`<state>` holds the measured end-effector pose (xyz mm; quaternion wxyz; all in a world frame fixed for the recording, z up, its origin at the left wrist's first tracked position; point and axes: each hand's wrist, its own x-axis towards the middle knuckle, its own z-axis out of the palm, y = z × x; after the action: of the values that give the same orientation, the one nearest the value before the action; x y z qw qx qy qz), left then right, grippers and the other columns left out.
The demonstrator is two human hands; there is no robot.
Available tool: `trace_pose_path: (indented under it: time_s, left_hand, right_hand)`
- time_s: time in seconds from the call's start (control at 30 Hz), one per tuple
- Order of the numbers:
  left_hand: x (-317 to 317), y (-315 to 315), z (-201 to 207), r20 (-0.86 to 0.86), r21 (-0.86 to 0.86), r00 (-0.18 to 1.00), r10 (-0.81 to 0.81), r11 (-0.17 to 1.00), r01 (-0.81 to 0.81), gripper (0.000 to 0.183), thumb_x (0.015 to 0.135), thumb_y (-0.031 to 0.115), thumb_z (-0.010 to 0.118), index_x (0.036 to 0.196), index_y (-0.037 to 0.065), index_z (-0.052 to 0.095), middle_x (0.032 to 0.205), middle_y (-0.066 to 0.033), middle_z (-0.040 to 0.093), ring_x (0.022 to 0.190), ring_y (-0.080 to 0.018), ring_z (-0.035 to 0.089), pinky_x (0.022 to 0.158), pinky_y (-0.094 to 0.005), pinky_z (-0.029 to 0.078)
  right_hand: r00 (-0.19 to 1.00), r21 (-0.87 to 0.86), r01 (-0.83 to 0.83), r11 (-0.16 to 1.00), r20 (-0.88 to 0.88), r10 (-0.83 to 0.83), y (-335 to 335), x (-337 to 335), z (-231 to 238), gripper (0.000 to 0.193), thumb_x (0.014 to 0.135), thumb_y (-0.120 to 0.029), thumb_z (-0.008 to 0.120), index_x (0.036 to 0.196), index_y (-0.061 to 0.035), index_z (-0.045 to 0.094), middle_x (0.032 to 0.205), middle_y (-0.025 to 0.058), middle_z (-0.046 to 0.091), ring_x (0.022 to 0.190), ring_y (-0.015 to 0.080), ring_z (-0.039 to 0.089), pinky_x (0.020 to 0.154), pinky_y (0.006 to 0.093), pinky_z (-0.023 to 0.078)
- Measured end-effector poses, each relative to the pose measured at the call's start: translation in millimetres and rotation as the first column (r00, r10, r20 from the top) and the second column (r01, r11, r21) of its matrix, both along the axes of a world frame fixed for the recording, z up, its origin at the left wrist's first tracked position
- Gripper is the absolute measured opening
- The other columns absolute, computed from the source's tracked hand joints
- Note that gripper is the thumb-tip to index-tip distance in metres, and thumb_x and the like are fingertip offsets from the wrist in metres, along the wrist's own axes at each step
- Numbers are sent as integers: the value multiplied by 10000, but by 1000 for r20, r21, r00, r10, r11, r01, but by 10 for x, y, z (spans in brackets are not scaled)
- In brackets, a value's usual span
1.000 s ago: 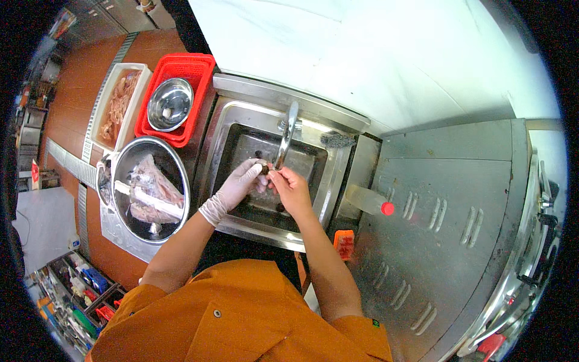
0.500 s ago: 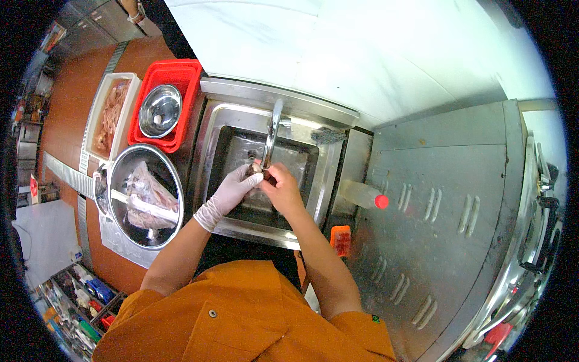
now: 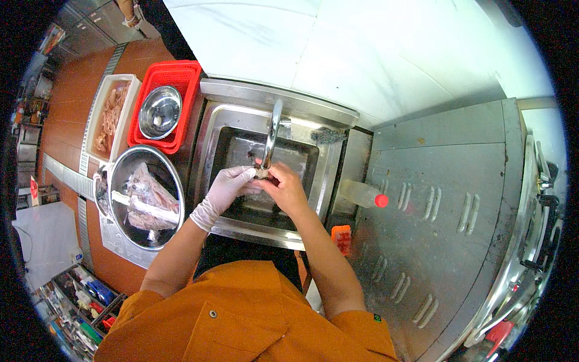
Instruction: The person walks to a sink carrying two bowls, then repeatedly picks up small brown mushrooms, peels off their outer layers by hand, rinses them under running water, and places the cleaned mushrooms into a metal bowl. The person continues this process for several mushrooms and finishes by rinsing the sink.
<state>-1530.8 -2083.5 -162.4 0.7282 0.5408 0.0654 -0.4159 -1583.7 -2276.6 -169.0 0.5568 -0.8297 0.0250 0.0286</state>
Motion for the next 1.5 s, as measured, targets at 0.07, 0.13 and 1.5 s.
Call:
trace_pose_path:
  time_s: [0.07,0.13,1.5]
  left_hand:
    - [-43,-67,20,-40,12,997,72,997,-72,304,1066,242,634,1227,-1,721,1021,-48,764,919,-134,728,847,-315,622]
    - [-75,-102,30,47,53,995,86,995,-89,289,1062,229,639,1226,8,727,1026,-42,763,932,-119,715,845,-303,613]
    - [24,-133,-70,442,441,895,-55,882,-163,289,965,166,717,1159,-42,771,950,-95,793,815,-76,686,736,-246,559]
  right_hand:
    - [1000,14,14,1000,-11,-14,38,0,12,547,847,-63,836,1371,-125,688,945,45,651,791,144,610,742,295,524]
    - [999,28,9,1000,40,-10,80,3,22,531,844,-100,844,1352,-131,690,941,102,671,787,209,655,740,338,543]
    - [991,-92,27,995,134,-15,43,48,-128,549,810,-52,864,1323,-163,707,932,104,673,786,210,679,720,335,556]
